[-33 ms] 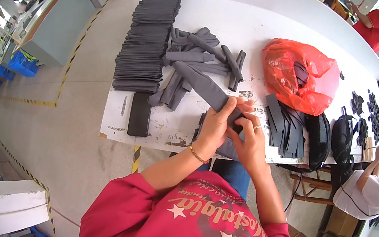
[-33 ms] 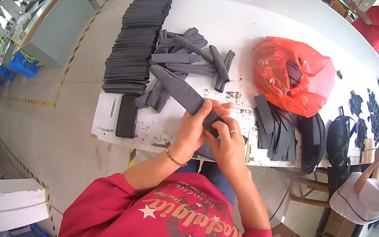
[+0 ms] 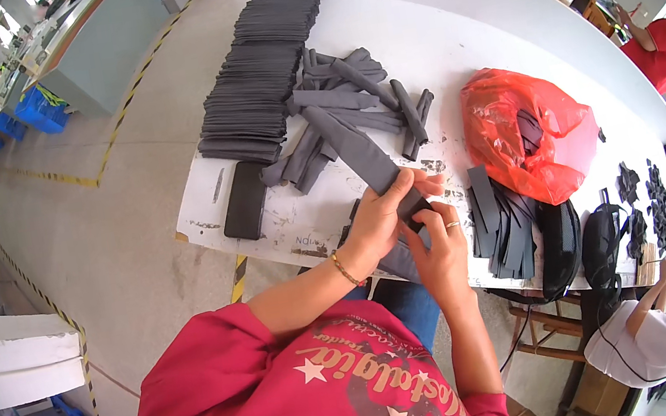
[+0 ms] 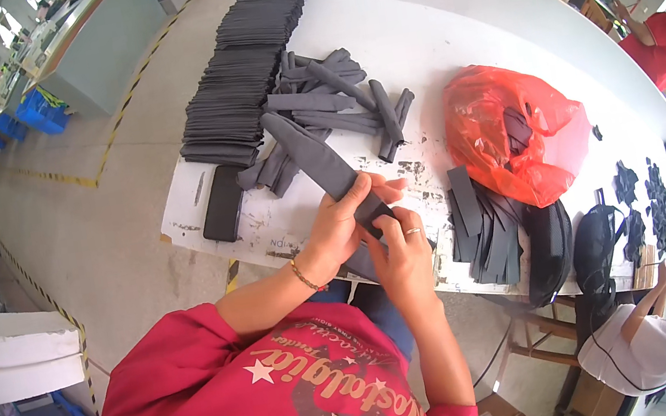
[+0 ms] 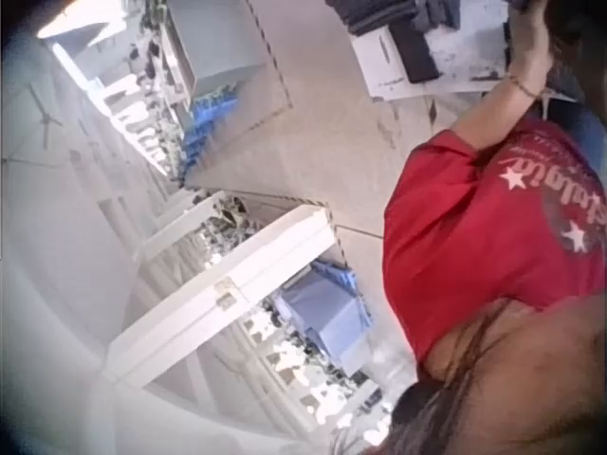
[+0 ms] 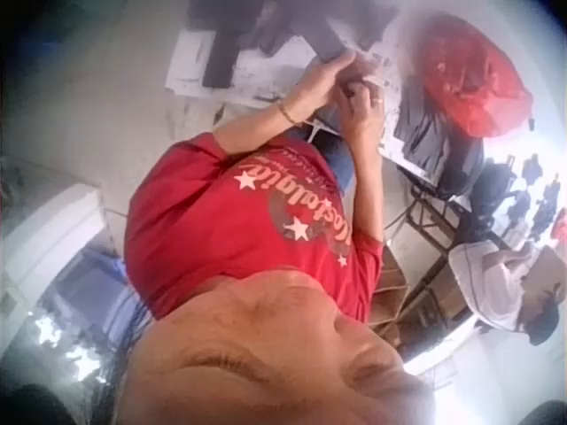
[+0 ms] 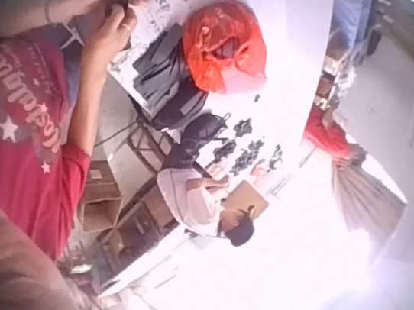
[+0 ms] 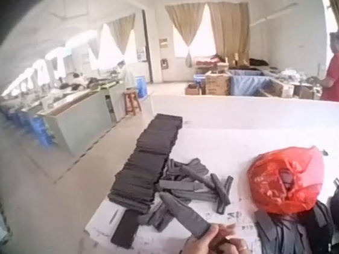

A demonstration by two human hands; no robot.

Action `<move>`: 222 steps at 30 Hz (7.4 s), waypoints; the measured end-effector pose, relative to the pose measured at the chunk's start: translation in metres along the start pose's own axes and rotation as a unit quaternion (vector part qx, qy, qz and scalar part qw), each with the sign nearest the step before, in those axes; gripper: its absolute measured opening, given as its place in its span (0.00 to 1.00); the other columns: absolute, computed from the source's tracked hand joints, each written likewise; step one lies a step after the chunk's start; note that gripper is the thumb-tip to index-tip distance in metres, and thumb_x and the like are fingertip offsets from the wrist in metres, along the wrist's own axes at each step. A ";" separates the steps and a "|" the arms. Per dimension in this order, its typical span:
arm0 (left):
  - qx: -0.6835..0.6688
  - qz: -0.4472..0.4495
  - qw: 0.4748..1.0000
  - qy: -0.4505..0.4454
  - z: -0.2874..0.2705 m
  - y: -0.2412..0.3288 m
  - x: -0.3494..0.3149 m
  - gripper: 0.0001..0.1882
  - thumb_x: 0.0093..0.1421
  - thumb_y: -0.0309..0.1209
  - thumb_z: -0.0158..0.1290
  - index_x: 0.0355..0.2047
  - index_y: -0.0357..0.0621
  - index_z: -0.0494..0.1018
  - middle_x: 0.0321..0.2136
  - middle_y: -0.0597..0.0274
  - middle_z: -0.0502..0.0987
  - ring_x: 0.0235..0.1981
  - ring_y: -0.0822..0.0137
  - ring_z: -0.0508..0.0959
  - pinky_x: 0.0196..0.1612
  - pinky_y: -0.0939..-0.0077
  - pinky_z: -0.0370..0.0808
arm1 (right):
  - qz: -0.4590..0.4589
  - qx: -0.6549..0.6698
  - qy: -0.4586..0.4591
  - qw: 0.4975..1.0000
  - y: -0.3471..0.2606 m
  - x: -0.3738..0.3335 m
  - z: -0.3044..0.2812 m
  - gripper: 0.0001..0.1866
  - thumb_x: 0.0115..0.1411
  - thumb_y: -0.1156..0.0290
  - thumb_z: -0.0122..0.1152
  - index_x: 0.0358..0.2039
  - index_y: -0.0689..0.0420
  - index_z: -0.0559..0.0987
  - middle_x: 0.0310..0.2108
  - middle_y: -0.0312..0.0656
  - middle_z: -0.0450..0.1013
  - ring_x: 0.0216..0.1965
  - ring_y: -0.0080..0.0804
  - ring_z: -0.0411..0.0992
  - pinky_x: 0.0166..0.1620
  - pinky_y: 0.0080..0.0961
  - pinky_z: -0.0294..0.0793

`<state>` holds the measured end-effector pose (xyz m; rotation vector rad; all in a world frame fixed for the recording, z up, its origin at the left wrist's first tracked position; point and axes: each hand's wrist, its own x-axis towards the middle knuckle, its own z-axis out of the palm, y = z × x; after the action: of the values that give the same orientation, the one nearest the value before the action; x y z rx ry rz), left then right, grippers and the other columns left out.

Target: The recorder is folding and preparing grey fabric shoe components at a production table.

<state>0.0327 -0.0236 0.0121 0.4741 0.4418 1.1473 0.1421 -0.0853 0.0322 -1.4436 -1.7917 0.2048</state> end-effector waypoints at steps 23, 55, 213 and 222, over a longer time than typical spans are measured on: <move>-0.010 0.032 0.999 0.035 0.010 -0.007 -0.004 0.15 0.64 0.38 0.54 0.32 0.36 0.74 0.27 0.54 0.80 0.44 0.57 0.80 0.46 0.70 0.76 | -0.125 0.056 0.063 0.989 0.031 -0.004 0.018 0.10 0.47 0.83 0.67 0.30 0.60 0.78 0.33 0.42 0.72 0.32 0.41 0.74 0.33 0.32 0.74; -0.035 0.082 0.996 -0.021 0.002 0.018 0.005 0.15 0.68 0.39 0.47 0.41 0.37 0.72 0.27 0.57 0.79 0.44 0.53 0.80 0.52 0.59 0.75 | -0.034 0.110 0.005 0.993 0.011 0.021 0.003 0.08 0.47 0.83 0.68 0.27 0.63 0.77 0.32 0.44 0.74 0.29 0.38 0.74 0.33 0.26 0.72; -0.012 -0.115 0.993 -0.010 -0.041 0.026 0.053 0.08 0.63 0.23 0.51 0.43 0.38 0.69 0.42 0.46 0.76 0.47 0.50 0.78 0.48 0.62 0.81 | 0.062 -0.031 -0.005 0.998 0.030 -0.011 -0.036 0.25 0.60 0.72 0.61 0.57 0.65 0.69 0.45 0.51 0.65 0.43 0.44 0.68 0.46 0.35 0.70; -0.006 -0.116 0.993 -0.015 -0.035 0.028 0.050 0.08 0.63 0.24 0.52 0.42 0.38 0.70 0.41 0.47 0.77 0.46 0.49 0.79 0.48 0.63 0.81 | 0.036 -0.058 0.004 0.998 0.016 0.003 -0.041 0.15 0.56 0.74 0.63 0.45 0.57 0.80 0.37 0.44 0.67 0.39 0.42 0.68 0.41 0.36 0.70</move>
<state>0.0093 0.0367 -0.0052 0.4166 0.4514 0.9172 0.1812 -0.0917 0.0519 -1.5894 -1.7713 0.1328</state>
